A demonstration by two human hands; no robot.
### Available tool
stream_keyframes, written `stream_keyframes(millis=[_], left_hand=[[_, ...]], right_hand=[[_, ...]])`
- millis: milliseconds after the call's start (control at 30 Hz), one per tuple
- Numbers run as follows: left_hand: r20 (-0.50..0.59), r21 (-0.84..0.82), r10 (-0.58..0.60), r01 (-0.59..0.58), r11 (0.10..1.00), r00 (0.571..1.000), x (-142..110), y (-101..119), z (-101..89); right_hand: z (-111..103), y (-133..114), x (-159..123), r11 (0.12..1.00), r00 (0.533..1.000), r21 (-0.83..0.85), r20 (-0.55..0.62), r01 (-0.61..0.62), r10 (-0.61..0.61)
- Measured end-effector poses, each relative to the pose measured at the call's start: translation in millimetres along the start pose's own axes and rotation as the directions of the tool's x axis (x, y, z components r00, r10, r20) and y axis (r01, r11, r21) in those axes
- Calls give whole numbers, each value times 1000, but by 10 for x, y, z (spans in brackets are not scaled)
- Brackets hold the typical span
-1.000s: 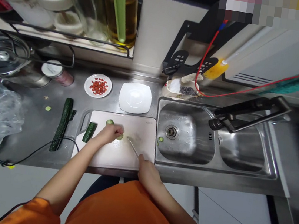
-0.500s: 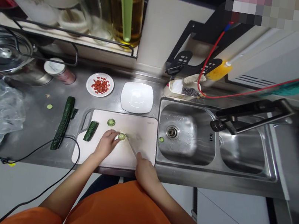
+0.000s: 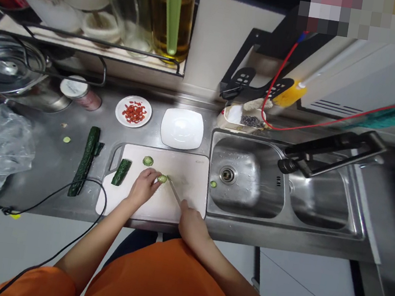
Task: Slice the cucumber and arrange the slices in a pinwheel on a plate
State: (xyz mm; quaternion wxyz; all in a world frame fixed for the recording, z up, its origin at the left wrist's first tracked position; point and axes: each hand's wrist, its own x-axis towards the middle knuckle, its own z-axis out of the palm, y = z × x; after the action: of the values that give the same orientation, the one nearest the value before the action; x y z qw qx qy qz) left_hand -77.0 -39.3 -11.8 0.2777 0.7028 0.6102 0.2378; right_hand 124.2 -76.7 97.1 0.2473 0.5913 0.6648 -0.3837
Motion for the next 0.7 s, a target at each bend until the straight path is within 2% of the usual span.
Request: stream_keyframes(millis=[100,233,467,600,700], left_hand=[[35,-14,-101,101,995,994,38,68,-62],[111,-17,-257,261,965,960,64,145,-111],[166,34,-200,197,980,966,148,217,-97],[231,-5,-261,270,963,937,190,306,-157],[248,-102,-361,395,913,899,192,349,-189]], right_hand=[[15,12,-4,1000,1000,0,-15,1,-1],[41,24,7,1000,999,2,-34,-6,6],[6,37,5,1000,1000,7,-26,-13,14],[-16,45,6,1000,999,7,-21,-26,26],[-20,68,19,999,999,6,-32,-35,35]])
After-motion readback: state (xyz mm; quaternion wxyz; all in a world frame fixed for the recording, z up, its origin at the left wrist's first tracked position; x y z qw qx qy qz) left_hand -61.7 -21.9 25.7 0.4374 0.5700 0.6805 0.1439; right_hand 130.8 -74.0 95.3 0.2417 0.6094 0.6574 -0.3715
